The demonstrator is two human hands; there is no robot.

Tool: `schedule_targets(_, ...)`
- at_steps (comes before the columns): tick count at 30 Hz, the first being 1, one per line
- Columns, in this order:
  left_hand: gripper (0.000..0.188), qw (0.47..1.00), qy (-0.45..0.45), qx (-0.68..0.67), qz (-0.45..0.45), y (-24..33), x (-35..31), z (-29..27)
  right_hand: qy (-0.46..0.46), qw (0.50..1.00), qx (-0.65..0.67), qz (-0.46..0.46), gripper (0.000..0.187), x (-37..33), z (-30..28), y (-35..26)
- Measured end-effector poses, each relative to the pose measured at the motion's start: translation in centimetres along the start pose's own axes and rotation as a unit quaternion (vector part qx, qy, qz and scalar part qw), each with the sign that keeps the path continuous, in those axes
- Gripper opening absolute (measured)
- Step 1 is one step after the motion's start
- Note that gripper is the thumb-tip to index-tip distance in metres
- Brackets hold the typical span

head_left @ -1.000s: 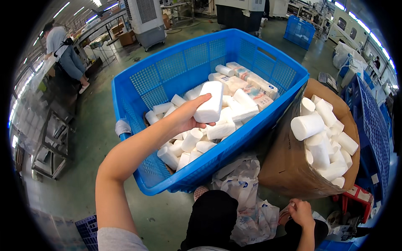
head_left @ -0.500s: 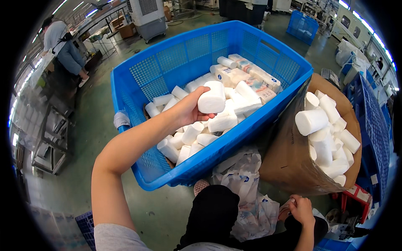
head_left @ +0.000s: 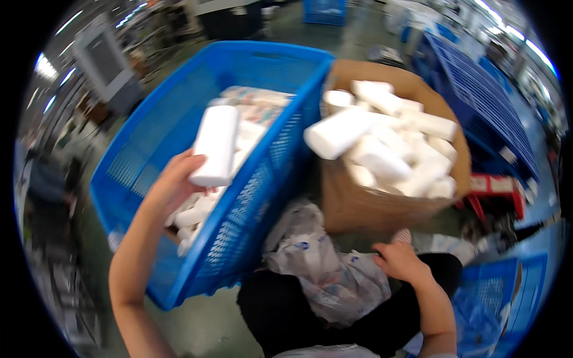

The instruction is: The person picks up individual white paper rolls from a blue bin, places them into a large plastic bag on a metal table, and seals the bag using a handheld tape dispenser.

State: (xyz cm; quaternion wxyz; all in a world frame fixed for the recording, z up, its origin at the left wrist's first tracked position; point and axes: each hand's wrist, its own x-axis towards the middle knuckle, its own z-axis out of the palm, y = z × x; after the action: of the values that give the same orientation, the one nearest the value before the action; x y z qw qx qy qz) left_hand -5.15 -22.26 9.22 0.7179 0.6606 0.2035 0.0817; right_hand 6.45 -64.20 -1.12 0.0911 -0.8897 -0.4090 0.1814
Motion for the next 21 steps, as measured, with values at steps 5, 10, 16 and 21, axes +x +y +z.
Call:
schedule_targets(5, 0.068, 0.986, -0.137, 0.085, 0.034, 3.9, 3.1, 7.4, -0.017, 1.000, 0.020, 0.002, 0.023, -0.2, -0.6, 0.4)
schedule_targets(10, 0.071, 0.965, -0.193, 0.123, 0.125, 4.9, 7.4, 16.3, -0.018, 1.000, 0.005, -0.002, 0.021, -0.2, -0.6, 0.4)
schedule_targets(16, 0.079, 0.789, -0.134, 0.564, 0.205, 0.3, 9.4, 17.4, -0.041, 0.999, 0.012, 0.015, 0.020, -0.4, -1.5, 0.1)
schedule_targets(21, 0.081, 0.920, -0.234, 0.274, 0.154, 4.1, 10.7, 17.4, -0.001, 1.000, 0.005, -0.001, 0.024, -0.1, -0.9, 0.2)
